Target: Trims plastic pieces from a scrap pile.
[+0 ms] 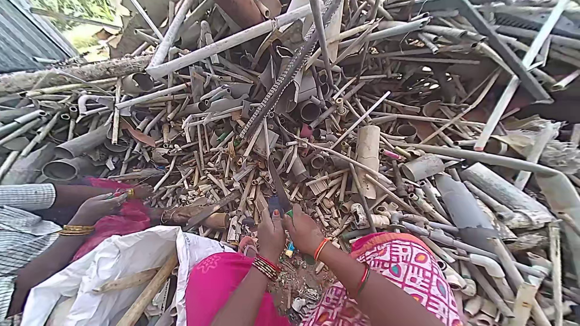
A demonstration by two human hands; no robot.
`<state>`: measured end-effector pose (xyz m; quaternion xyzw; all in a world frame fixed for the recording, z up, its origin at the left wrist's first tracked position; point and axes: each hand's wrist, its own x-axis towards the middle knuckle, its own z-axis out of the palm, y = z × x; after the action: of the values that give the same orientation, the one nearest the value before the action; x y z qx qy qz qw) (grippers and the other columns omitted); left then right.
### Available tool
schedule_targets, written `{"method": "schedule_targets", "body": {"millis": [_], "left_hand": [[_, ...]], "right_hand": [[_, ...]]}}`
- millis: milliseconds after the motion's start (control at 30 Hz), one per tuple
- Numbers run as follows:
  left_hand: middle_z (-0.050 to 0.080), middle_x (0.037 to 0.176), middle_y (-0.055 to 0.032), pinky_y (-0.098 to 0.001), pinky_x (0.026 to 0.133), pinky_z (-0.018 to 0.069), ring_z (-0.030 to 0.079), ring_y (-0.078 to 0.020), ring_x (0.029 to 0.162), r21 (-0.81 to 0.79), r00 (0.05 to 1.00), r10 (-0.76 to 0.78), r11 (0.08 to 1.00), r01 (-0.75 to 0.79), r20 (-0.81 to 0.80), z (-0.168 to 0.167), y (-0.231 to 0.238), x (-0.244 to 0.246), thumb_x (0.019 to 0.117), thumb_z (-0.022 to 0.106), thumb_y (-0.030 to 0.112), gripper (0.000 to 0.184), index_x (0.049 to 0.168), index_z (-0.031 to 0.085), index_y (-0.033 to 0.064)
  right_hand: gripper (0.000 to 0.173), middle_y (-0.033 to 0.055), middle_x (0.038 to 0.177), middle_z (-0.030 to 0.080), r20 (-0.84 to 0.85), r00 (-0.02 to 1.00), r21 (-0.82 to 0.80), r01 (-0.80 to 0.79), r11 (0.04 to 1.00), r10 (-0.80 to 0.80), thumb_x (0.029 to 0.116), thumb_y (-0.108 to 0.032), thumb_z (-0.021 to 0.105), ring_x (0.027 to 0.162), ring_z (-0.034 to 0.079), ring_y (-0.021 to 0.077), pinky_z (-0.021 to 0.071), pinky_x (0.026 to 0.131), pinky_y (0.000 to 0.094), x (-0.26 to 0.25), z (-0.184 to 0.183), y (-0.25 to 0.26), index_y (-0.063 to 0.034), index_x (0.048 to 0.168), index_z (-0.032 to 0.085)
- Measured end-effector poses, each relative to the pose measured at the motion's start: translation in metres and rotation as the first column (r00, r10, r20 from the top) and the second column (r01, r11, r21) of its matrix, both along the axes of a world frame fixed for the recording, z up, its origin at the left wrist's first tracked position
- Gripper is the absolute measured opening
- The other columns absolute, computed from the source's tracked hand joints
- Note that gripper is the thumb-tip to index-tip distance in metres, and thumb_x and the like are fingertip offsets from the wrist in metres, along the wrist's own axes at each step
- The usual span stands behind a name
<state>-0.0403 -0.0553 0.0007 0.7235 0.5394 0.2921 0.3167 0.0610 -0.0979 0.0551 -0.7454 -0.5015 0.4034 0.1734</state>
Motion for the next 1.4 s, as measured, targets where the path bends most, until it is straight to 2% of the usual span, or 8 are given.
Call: {"method": "schedule_targets", "body": {"millis": [167, 433, 533, 700, 867, 1067, 1233, 1400], "left_hand": [[0.060, 0.130, -0.0333, -0.0511, 0.107, 0.0436, 0.061, -0.0394, 0.123, -0.027, 0.994, 0.043, 0.999, -0.040, 0.105, 0.003, 0.005, -0.003, 0.1120, 0.033, 0.018, 0.046, 0.143, 0.045, -0.0137], [0.067, 0.117, -0.0313, -0.0547, 0.100, 0.0490, 0.067, -0.0419, 0.111, 0.016, 0.999, 0.045, 0.999, -0.045, -0.017, 0.003, 0.004, -0.003, 0.1112, 0.035, 0.020, 0.046, 0.142, 0.047, -0.0128], [0.064, 0.122, -0.0320, -0.0517, 0.103, 0.0456, 0.063, -0.0393, 0.117, -0.053, 0.994, 0.097, 0.994, -0.094, 0.053, 0.011, 0.004, -0.005, 0.1128, 0.033, 0.019, 0.045, 0.140, 0.047, -0.0129], [0.066, 0.119, -0.0316, -0.0547, 0.102, 0.0476, 0.065, -0.0424, 0.114, -0.028, 0.998, 0.043, 0.999, -0.044, -0.049, 0.000, 0.002, -0.002, 0.1123, 0.032, 0.022, 0.049, 0.145, 0.042, -0.0137], [0.063, 0.124, -0.0322, -0.0533, 0.104, 0.0449, 0.062, -0.0406, 0.118, -0.096, 0.991, 0.129, 0.988, -0.124, 0.047, 0.011, 0.010, -0.004, 0.1132, 0.033, 0.021, 0.046, 0.142, 0.047, -0.0120], [0.066, 0.120, -0.0313, -0.0553, 0.103, 0.0465, 0.065, -0.0424, 0.116, -0.099, 0.991, 0.029, 0.994, -0.042, -0.132, 0.005, 0.001, 0.001, 0.1126, 0.033, 0.024, 0.050, 0.148, 0.041, -0.0108], [0.060, 0.131, -0.0326, -0.0518, 0.109, 0.0423, 0.059, -0.0400, 0.125, -0.133, 0.995, 0.094, 0.987, -0.092, 0.011, 0.007, 0.007, -0.001, 0.1132, 0.033, 0.021, 0.046, 0.144, 0.045, -0.0113], [0.064, 0.122, -0.0322, -0.0558, 0.103, 0.0458, 0.063, -0.0426, 0.117, -0.118, 0.996, 0.066, 0.990, -0.073, -0.061, 0.004, 0.007, 0.001, 0.1131, 0.032, 0.022, 0.048, 0.147, 0.042, -0.0100]], "right_hand": [[0.047, 0.0260, 0.120, 0.064, -0.014, 1.000, -0.018, -0.010, 1.000, 0.010, 0.1138, -0.028, 0.032, 0.117, 0.065, 0.0381, 0.0501, 0.100, 0.0510, -0.018, -0.014, -0.022, 0.0045, 0.148, 0.032], [0.048, 0.0252, 0.122, 0.065, -0.033, 0.999, 0.002, 0.035, 0.999, -0.035, 0.1139, -0.029, 0.031, 0.117, 0.065, 0.0375, 0.0502, 0.100, 0.0511, -0.017, -0.016, -0.013, 0.0022, 0.150, 0.031], [0.048, 0.0262, 0.121, 0.064, -0.033, 0.999, -0.055, -0.019, 0.998, 0.017, 0.1138, -0.029, 0.033, 0.118, 0.065, 0.0390, 0.0504, 0.100, 0.0522, -0.023, -0.017, -0.024, 0.0027, 0.149, 0.031], [0.043, 0.0243, 0.116, 0.063, -0.094, 0.995, 0.050, 0.021, 0.999, -0.016, 0.1140, -0.028, 0.033, 0.107, 0.067, 0.0360, 0.0518, 0.095, 0.0507, -0.001, -0.015, 0.006, 0.0032, 0.144, 0.035], [0.046, 0.0265, 0.121, 0.064, -0.058, 0.998, -0.039, -0.030, 0.999, 0.028, 0.1139, -0.028, 0.033, 0.117, 0.065, 0.0394, 0.0503, 0.100, 0.0531, -0.022, -0.020, -0.023, 0.0029, 0.148, 0.033], [0.046, 0.0252, 0.122, 0.063, -0.085, 0.996, 0.030, 0.044, 0.999, -0.041, 0.1139, -0.028, 0.033, 0.115, 0.065, 0.0366, 0.0501, 0.100, 0.0512, -0.001, -0.020, 0.006, 0.0033, 0.147, 0.034], [0.046, 0.0264, 0.122, 0.064, -0.074, 0.997, -0.038, 0.003, 0.999, -0.006, 0.1139, -0.028, 0.033, 0.117, 0.065, 0.0385, 0.0499, 0.100, 0.0518, -0.018, -0.027, -0.020, 0.0030, 0.148, 0.032], [0.045, 0.0259, 0.123, 0.062, -0.091, 0.996, -0.008, -0.001, 1.000, 0.000, 0.1142, -0.028, 0.032, 0.116, 0.065, 0.0373, 0.0494, 0.100, 0.0518, -0.003, -0.020, 0.002, 0.0029, 0.147, 0.034]]}}
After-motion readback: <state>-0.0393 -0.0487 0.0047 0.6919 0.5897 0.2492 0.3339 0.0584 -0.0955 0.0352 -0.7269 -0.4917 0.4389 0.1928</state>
